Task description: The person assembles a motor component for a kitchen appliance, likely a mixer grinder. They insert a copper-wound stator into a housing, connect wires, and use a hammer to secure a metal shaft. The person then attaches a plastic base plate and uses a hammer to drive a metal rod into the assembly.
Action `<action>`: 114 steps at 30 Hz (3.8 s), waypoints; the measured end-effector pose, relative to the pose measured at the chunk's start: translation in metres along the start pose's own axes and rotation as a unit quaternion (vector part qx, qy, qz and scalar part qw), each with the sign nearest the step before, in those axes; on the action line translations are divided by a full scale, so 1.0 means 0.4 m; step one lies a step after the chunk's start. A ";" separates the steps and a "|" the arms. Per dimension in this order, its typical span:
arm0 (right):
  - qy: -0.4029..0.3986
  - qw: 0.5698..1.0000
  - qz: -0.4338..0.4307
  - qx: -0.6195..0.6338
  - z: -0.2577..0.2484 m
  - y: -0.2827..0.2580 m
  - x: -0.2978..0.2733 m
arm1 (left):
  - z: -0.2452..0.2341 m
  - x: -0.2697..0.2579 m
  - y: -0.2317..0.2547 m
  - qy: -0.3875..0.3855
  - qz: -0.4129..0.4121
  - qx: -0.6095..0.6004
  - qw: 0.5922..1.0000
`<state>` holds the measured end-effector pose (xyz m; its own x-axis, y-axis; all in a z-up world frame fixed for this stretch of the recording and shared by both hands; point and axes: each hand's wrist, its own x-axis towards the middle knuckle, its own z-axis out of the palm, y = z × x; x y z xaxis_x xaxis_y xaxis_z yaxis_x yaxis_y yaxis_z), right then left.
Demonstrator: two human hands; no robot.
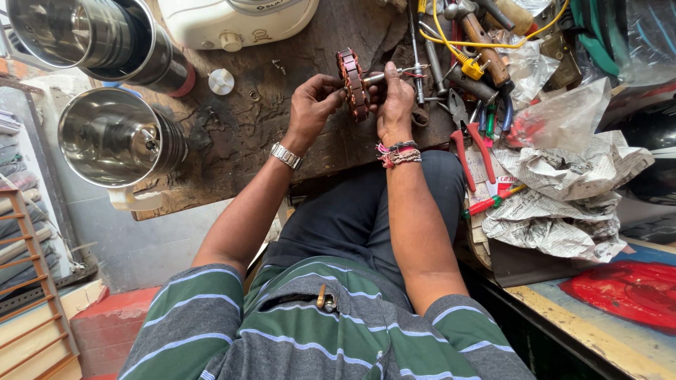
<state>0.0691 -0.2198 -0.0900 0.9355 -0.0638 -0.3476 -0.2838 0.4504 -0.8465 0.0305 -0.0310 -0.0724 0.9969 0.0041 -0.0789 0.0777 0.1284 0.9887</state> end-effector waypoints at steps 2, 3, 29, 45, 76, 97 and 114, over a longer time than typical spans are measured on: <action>-0.004 1.000 -0.004 -0.003 0.001 -0.001 0.001 | -0.001 -0.001 0.002 -0.001 0.005 -0.001 1.000; -0.005 1.000 -0.006 -0.004 0.000 -0.001 -0.001 | -0.001 -0.003 0.002 -0.002 0.008 -0.001 1.000; -0.017 1.000 0.019 0.018 0.020 -0.033 -0.023 | 0.010 0.008 0.035 0.050 0.092 0.139 0.985; -0.089 0.996 0.026 0.007 0.027 -0.025 -0.018 | 0.012 0.085 0.084 0.136 0.260 0.307 0.905; 0.146 0.613 -0.233 -0.740 -0.200 -0.101 -0.040 | 0.116 0.126 0.155 0.042 0.219 0.405 0.887; 0.211 0.621 -0.184 -0.732 -0.203 -0.115 -0.007 | 0.122 0.130 0.162 0.043 0.194 0.406 0.892; 0.273 0.669 -0.179 -0.667 -0.130 -0.174 0.011 | 0.117 0.138 0.153 0.041 0.209 0.408 0.888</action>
<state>0.0818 -0.2979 -0.0536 0.8805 -0.4354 0.1875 -0.3385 -0.8543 -0.3944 0.0908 -0.0695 -0.0102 0.9389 -0.0418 0.3415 -0.2818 -0.6629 0.6936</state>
